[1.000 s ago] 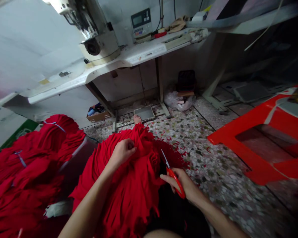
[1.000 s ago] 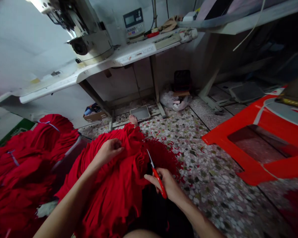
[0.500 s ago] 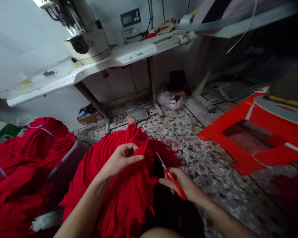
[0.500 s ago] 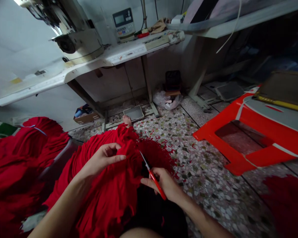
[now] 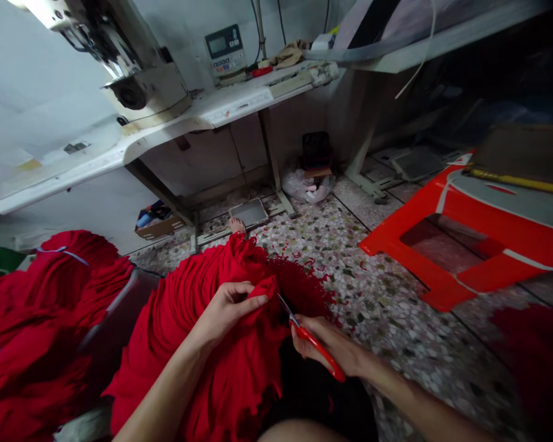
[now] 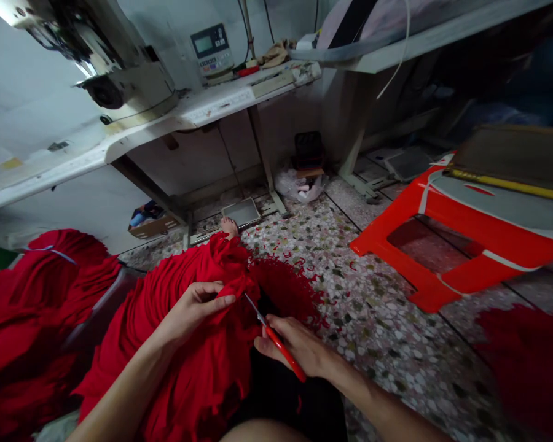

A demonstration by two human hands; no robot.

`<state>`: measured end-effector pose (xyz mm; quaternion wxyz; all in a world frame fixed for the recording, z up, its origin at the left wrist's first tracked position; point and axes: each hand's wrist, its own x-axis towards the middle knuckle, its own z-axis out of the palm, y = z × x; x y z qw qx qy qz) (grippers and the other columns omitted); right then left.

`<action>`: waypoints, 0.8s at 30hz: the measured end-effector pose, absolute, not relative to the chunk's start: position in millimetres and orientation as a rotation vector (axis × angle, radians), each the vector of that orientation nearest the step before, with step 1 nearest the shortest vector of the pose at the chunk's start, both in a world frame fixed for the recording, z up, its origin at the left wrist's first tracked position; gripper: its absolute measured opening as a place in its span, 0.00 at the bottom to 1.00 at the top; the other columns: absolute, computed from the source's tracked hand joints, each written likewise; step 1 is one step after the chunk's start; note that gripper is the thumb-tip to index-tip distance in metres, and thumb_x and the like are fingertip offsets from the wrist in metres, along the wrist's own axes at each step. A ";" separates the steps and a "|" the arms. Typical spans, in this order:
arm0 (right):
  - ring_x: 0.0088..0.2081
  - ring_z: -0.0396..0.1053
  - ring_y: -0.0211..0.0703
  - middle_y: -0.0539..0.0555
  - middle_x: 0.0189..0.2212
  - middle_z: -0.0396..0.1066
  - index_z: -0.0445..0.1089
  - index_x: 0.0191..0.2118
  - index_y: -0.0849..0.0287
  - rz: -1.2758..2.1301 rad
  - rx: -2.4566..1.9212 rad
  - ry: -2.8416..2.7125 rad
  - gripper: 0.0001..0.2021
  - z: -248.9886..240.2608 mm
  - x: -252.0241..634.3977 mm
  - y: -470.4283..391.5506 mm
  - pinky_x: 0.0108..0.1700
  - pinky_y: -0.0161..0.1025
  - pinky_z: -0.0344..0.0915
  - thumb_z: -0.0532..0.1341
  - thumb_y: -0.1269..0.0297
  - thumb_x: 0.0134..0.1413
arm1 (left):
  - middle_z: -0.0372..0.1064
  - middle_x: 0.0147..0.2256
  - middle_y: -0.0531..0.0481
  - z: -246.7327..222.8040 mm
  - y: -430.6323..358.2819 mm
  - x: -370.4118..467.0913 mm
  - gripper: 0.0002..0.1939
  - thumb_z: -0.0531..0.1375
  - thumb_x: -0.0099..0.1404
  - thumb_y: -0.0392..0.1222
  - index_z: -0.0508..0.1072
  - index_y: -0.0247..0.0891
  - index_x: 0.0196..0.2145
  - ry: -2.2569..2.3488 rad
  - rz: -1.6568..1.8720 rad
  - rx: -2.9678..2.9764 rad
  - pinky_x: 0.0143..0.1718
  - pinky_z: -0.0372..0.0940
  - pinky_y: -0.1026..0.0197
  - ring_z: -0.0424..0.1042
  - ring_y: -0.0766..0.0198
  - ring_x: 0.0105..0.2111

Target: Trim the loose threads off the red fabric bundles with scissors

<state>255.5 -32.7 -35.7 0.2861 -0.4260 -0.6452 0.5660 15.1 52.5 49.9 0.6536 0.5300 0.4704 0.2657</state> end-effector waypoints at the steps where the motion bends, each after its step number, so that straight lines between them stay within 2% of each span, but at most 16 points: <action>1: 0.30 0.66 0.41 0.49 0.29 0.71 0.69 0.37 0.57 1.505 -1.128 -1.734 0.23 -35.2 254.0 -30.6 0.37 0.37 0.65 0.57 0.40 0.68 | 0.69 0.29 0.52 49.8 52.3 15.2 0.14 0.73 0.62 0.48 0.81 0.33 0.30 1.061 0.593 1.197 0.32 0.59 0.67 0.64 0.70 0.29; 8: 0.27 0.63 0.39 0.47 0.27 0.70 0.70 0.35 0.58 1.472 -1.111 -1.729 0.22 -35.3 245.5 -19.0 0.33 0.34 0.62 0.61 0.41 0.66 | 0.71 0.29 0.50 47.9 52.5 16.7 0.15 0.73 0.61 0.49 0.82 0.31 0.32 1.040 0.540 1.162 0.31 0.59 0.67 0.64 0.70 0.28; 13: 0.24 0.59 0.36 0.45 0.21 0.66 0.70 0.29 0.59 1.582 -1.219 -1.619 0.24 -32.9 242.7 -14.9 0.26 0.33 0.53 0.70 0.41 0.56 | 0.73 0.28 0.49 44.5 52.6 13.3 0.17 0.74 0.60 0.50 0.82 0.31 0.33 1.047 0.486 1.127 0.31 0.60 0.66 0.65 0.69 0.26; 17: 0.23 0.57 0.35 0.44 0.19 0.62 0.67 0.24 0.59 1.662 -1.299 -1.510 0.26 -39.2 243.5 -19.8 0.24 0.32 0.50 0.72 0.41 0.51 | 0.72 0.27 0.49 43.2 51.5 10.5 0.19 0.71 0.63 0.53 0.82 0.30 0.34 1.025 0.434 1.143 0.30 0.59 0.67 0.64 0.70 0.25; 20: 0.23 0.57 0.36 0.45 0.20 0.63 0.66 0.27 0.59 1.684 -1.288 -1.569 0.24 -46.2 247.9 -28.2 0.24 0.32 0.50 0.71 0.43 0.54 | 0.70 0.28 0.50 42.6 50.6 10.5 0.18 0.71 0.63 0.52 0.81 0.30 0.33 0.990 0.411 1.221 0.30 0.57 0.67 0.62 0.71 0.26; 24: 0.27 0.59 0.37 0.46 0.25 0.65 0.68 0.34 0.58 1.606 -1.179 -1.667 0.20 -49.5 252.7 -37.4 0.29 0.33 0.56 0.63 0.44 0.65 | 0.71 0.30 0.49 40.5 49.3 11.8 0.17 0.71 0.63 0.51 0.82 0.31 0.34 0.987 0.400 1.247 0.31 0.59 0.66 0.64 0.69 0.28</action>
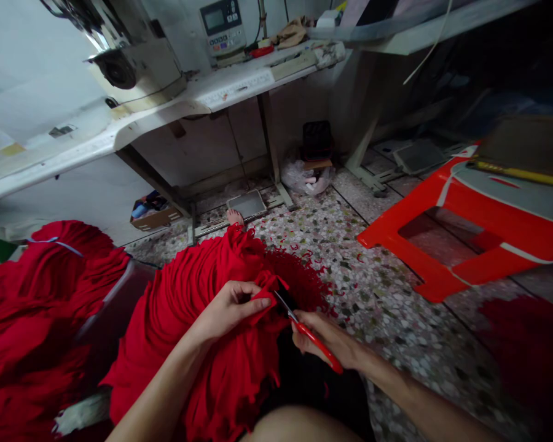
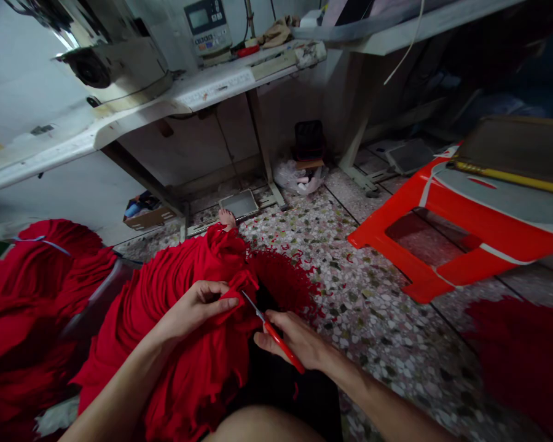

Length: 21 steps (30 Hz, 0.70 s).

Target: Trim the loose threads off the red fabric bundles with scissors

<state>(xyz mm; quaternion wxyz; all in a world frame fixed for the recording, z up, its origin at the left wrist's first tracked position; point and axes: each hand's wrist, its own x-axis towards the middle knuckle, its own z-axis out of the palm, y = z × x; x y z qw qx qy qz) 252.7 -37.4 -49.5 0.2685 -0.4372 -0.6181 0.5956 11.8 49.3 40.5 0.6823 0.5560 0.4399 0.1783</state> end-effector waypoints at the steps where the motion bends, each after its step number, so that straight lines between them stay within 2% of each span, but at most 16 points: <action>1: 0.27 0.59 0.37 0.46 0.26 0.65 0.67 0.34 0.58 1.598 -1.160 -1.678 0.20 -48.8 252.8 -38.1 0.30 0.33 0.57 0.60 0.44 0.66 | 0.71 0.30 0.49 40.2 49.1 12.4 0.17 0.71 0.64 0.51 0.82 0.31 0.34 0.986 0.394 1.256 0.32 0.59 0.65 0.64 0.68 0.28; 4: 0.27 0.58 0.37 0.45 0.25 0.62 0.65 0.33 0.57 1.619 -1.135 -1.685 0.22 -43.7 250.4 -35.6 0.30 0.34 0.56 0.58 0.43 0.68 | 0.72 0.31 0.47 41.0 49.3 14.8 0.17 0.70 0.64 0.51 0.83 0.31 0.35 0.985 0.376 1.303 0.33 0.60 0.64 0.66 0.66 0.30; 9: 0.27 0.54 0.36 0.44 0.25 0.58 0.64 0.31 0.57 1.615 -1.076 -1.667 0.21 -33.1 243.4 -23.2 0.28 0.33 0.51 0.63 0.45 0.64 | 0.72 0.31 0.48 43.8 51.0 17.8 0.17 0.69 0.65 0.52 0.83 0.31 0.34 0.981 0.336 1.354 0.33 0.59 0.64 0.65 0.67 0.30; 12: 0.27 0.53 0.36 0.44 0.25 0.57 0.63 0.31 0.57 1.623 -1.063 -1.587 0.22 -31.4 239.9 -18.2 0.28 0.33 0.50 0.64 0.43 0.63 | 0.73 0.31 0.48 43.5 51.1 18.3 0.18 0.69 0.65 0.52 0.82 0.31 0.35 0.987 0.364 1.331 0.33 0.59 0.64 0.65 0.67 0.30; 21: 0.28 0.60 0.39 0.46 0.26 0.65 0.66 0.35 0.57 1.517 -1.158 -1.666 0.22 -46.5 245.9 -25.6 0.34 0.35 0.60 0.60 0.41 0.67 | 0.73 0.31 0.49 46.3 50.3 18.3 0.17 0.71 0.63 0.52 0.81 0.32 0.33 1.033 0.531 1.192 0.33 0.61 0.66 0.66 0.68 0.29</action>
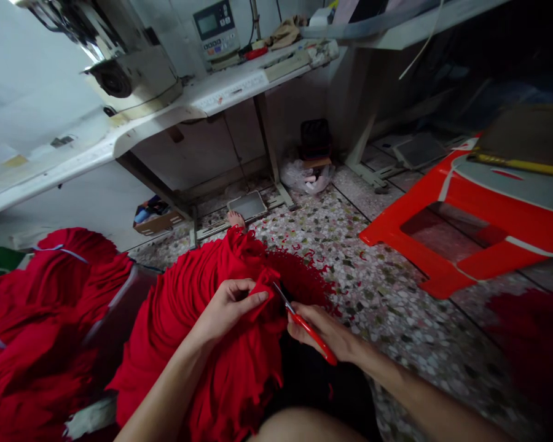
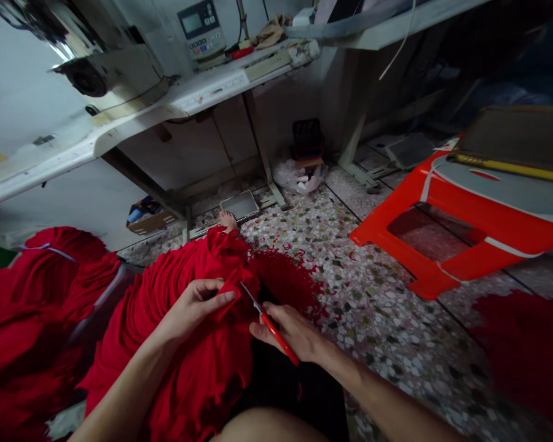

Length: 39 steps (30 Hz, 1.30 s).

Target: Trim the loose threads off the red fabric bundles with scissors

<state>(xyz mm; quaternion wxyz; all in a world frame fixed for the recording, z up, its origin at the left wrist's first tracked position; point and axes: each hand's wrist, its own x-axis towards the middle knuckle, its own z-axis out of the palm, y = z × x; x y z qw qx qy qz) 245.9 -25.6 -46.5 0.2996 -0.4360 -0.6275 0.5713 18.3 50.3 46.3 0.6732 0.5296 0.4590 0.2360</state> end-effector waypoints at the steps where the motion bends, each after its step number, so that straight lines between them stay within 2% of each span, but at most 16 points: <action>1: 0.28 0.61 0.39 0.47 0.26 0.67 0.67 0.35 0.57 1.508 -1.169 -1.686 0.22 -47.1 247.5 -27.1 0.35 0.35 0.61 0.60 0.40 0.66 | 0.73 0.31 0.50 46.9 50.2 18.0 0.17 0.71 0.63 0.52 0.81 0.32 0.33 1.036 0.534 1.188 0.33 0.61 0.66 0.66 0.68 0.29; 8: 0.30 0.66 0.43 0.49 0.27 0.71 0.69 0.37 0.55 1.465 -1.186 -1.736 0.19 -37.3 249.9 -28.0 0.36 0.36 0.62 0.62 0.42 0.65 | 0.71 0.30 0.49 47.7 50.0 19.0 0.20 0.70 0.63 0.55 0.81 0.32 0.33 1.025 0.455 1.248 0.33 0.61 0.64 0.65 0.67 0.28; 12: 0.29 0.66 0.41 0.48 0.27 0.71 0.69 0.35 0.57 1.445 -1.210 -1.781 0.18 -33.2 246.7 -23.7 0.34 0.35 0.59 0.64 0.46 0.65 | 0.68 0.29 0.50 46.2 50.0 18.6 0.19 0.69 0.64 0.54 0.80 0.31 0.32 1.005 0.440 1.268 0.32 0.59 0.65 0.62 0.68 0.28; 17: 0.25 0.56 0.35 0.43 0.20 0.62 0.69 0.27 0.60 1.463 -1.363 -1.667 0.25 -43.1 240.4 -22.5 0.27 0.33 0.50 0.72 0.41 0.53 | 0.68 0.29 0.50 44.0 50.2 16.5 0.19 0.68 0.66 0.53 0.80 0.31 0.33 1.002 0.431 1.269 0.32 0.58 0.65 0.62 0.68 0.28; 20: 0.24 0.55 0.34 0.43 0.19 0.62 0.69 0.25 0.61 1.495 -1.387 -1.596 0.27 -47.7 239.7 -24.8 0.26 0.33 0.49 0.74 0.40 0.48 | 0.69 0.30 0.50 42.9 50.2 15.9 0.19 0.68 0.66 0.53 0.80 0.31 0.33 0.997 0.420 1.261 0.32 0.59 0.65 0.63 0.68 0.28; 22: 0.24 0.55 0.34 0.43 0.21 0.64 0.69 0.27 0.60 1.545 -1.345 -1.597 0.25 -47.7 241.8 -27.3 0.26 0.33 0.50 0.73 0.42 0.50 | 0.69 0.30 0.49 42.5 50.2 16.0 0.19 0.69 0.65 0.53 0.80 0.31 0.33 0.993 0.410 1.260 0.33 0.59 0.65 0.63 0.67 0.29; 26: 0.25 0.57 0.36 0.44 0.24 0.64 0.67 0.32 0.58 1.545 -1.190 -1.682 0.20 -41.7 247.7 -31.0 0.28 0.33 0.53 0.64 0.45 0.63 | 0.72 0.32 0.47 43.2 50.8 16.8 0.19 0.68 0.65 0.54 0.81 0.31 0.33 0.983 0.373 1.288 0.33 0.60 0.64 0.65 0.66 0.29; 29: 0.26 0.58 0.37 0.44 0.24 0.63 0.66 0.33 0.57 1.542 -1.151 -1.723 0.20 -34.5 249.3 -29.7 0.30 0.34 0.54 0.62 0.45 0.65 | 0.72 0.31 0.48 44.9 51.7 17.7 0.19 0.69 0.64 0.54 0.82 0.31 0.34 0.990 0.343 1.341 0.32 0.60 0.64 0.65 0.66 0.29; 34: 0.26 0.57 0.36 0.43 0.22 0.62 0.68 0.32 0.59 1.546 -1.197 -1.689 0.20 -33.2 244.8 -24.7 0.27 0.33 0.51 0.68 0.45 0.59 | 0.72 0.30 0.48 47.4 53.4 19.7 0.19 0.68 0.65 0.54 0.84 0.31 0.36 0.959 0.281 1.444 0.33 0.60 0.64 0.65 0.65 0.29; 39: 0.23 0.56 0.34 0.43 0.18 0.61 0.67 0.25 0.59 1.560 -1.331 -1.489 0.25 -47.2 238.8 -29.7 0.25 0.32 0.50 0.74 0.42 0.49 | 0.70 0.29 0.49 46.9 54.1 20.1 0.20 0.68 0.66 0.54 0.83 0.31 0.35 0.963 0.272 1.447 0.31 0.59 0.64 0.63 0.66 0.28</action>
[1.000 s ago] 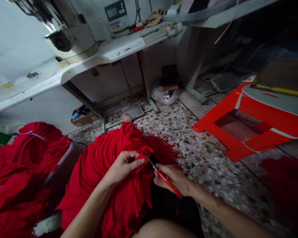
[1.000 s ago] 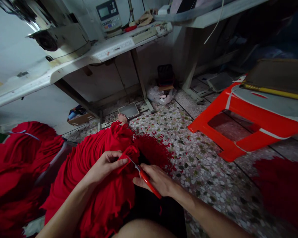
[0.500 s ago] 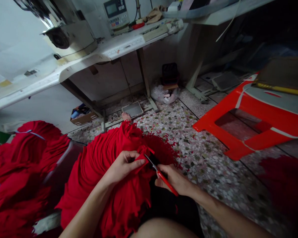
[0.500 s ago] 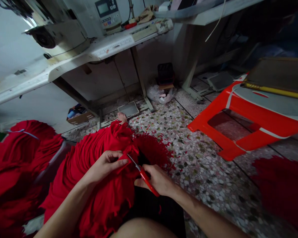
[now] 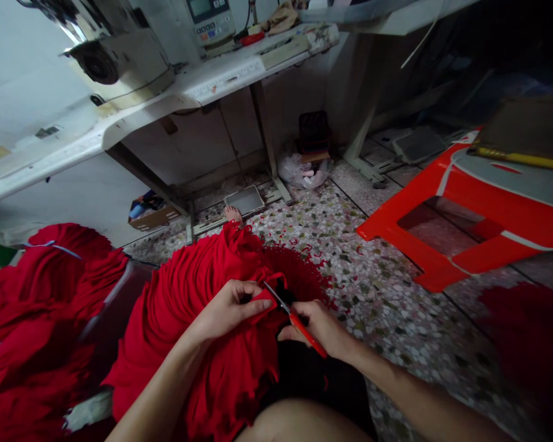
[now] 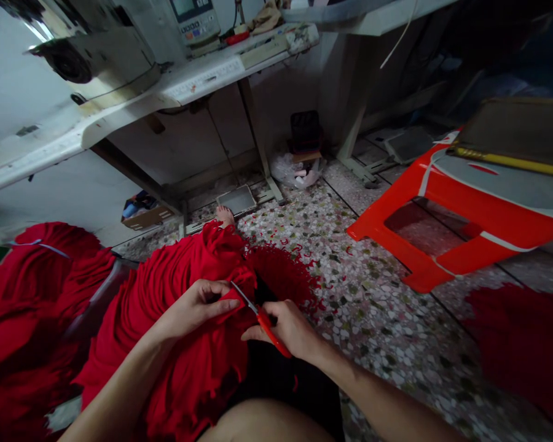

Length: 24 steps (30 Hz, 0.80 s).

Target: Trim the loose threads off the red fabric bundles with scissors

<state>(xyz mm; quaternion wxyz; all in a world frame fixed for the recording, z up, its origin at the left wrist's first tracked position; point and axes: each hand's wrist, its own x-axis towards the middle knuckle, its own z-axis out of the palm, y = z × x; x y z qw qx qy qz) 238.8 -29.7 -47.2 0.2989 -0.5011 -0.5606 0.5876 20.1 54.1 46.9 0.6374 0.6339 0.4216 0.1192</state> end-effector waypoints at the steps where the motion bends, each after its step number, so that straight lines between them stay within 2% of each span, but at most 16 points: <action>1: 0.22 0.56 0.34 0.43 0.17 0.61 0.66 0.24 0.59 1.582 -1.337 -1.429 0.26 -50.3 238.2 -31.8 0.24 0.32 0.50 0.74 0.41 0.48 | 0.69 0.28 0.49 47.7 53.9 19.6 0.19 0.68 0.66 0.54 0.82 0.30 0.34 0.966 0.282 1.446 0.31 0.59 0.64 0.62 0.67 0.28; 5: 0.17 0.57 0.35 0.42 0.15 0.60 0.63 0.25 0.56 1.694 -1.355 -1.199 0.28 -63.0 238.6 -39.2 0.20 0.33 0.50 0.71 0.35 0.48 | 0.70 0.29 0.48 59.8 48.3 14.4 0.16 0.68 0.67 0.51 0.83 0.32 0.33 0.890 0.281 1.481 0.33 0.61 0.64 0.65 0.65 0.29; 8: 0.17 0.58 0.35 0.42 0.15 0.60 0.63 0.26 0.56 1.692 -1.398 -1.143 0.30 -73.0 240.2 -39.4 0.20 0.33 0.51 0.69 0.32 0.49 | 0.74 0.31 0.45 77.8 39.0 7.2 0.14 0.69 0.65 0.50 0.86 0.35 0.39 0.677 0.073 1.474 0.35 0.66 0.61 0.70 0.61 0.30; 11: 0.18 0.59 0.36 0.43 0.16 0.60 0.63 0.26 0.55 1.690 -1.424 -1.155 0.29 -81.3 241.5 -34.3 0.21 0.33 0.53 0.68 0.33 0.50 | 0.77 0.33 0.42 92.8 35.5 -3.6 0.17 0.69 0.65 0.51 0.85 0.36 0.44 0.576 -0.098 1.417 0.34 0.69 0.59 0.74 0.59 0.30; 14: 0.17 0.60 0.37 0.43 0.15 0.61 0.63 0.26 0.55 1.680 -1.431 -1.190 0.28 -85.9 241.2 -26.6 0.21 0.34 0.54 0.67 0.34 0.53 | 0.77 0.33 0.44 91.1 50.2 -20.7 0.17 0.67 0.67 0.52 0.83 0.34 0.42 0.916 0.229 1.476 0.32 0.67 0.62 0.74 0.61 0.30; 17: 0.17 0.60 0.37 0.44 0.14 0.63 0.63 0.26 0.55 1.659 -1.421 -1.216 0.28 -86.7 238.4 -19.4 0.22 0.34 0.53 0.66 0.35 0.55 | 0.74 0.28 0.49 69.9 78.6 -39.7 0.19 0.68 0.64 0.54 0.79 0.33 0.37 1.347 0.646 1.527 0.27 0.60 0.66 0.69 0.65 0.26; 20: 0.18 0.61 0.37 0.45 0.15 0.64 0.63 0.26 0.56 1.668 -1.394 -1.256 0.28 -85.5 233.2 -14.8 0.22 0.34 0.54 0.66 0.35 0.57 | 0.69 0.21 0.54 41.8 103.7 -50.4 0.19 0.71 0.58 0.54 0.77 0.33 0.32 1.524 0.648 1.526 0.22 0.56 0.66 0.66 0.66 0.21; 24: 0.17 0.60 0.36 0.44 0.14 0.62 0.63 0.26 0.55 1.700 -1.396 -1.248 0.27 -84.5 227.0 -14.6 0.21 0.34 0.53 0.66 0.35 0.55 | 0.67 0.19 0.56 20.1 120.2 -49.1 0.20 0.73 0.51 0.52 0.73 0.35 0.28 1.487 0.680 1.392 0.20 0.54 0.66 0.64 0.68 0.17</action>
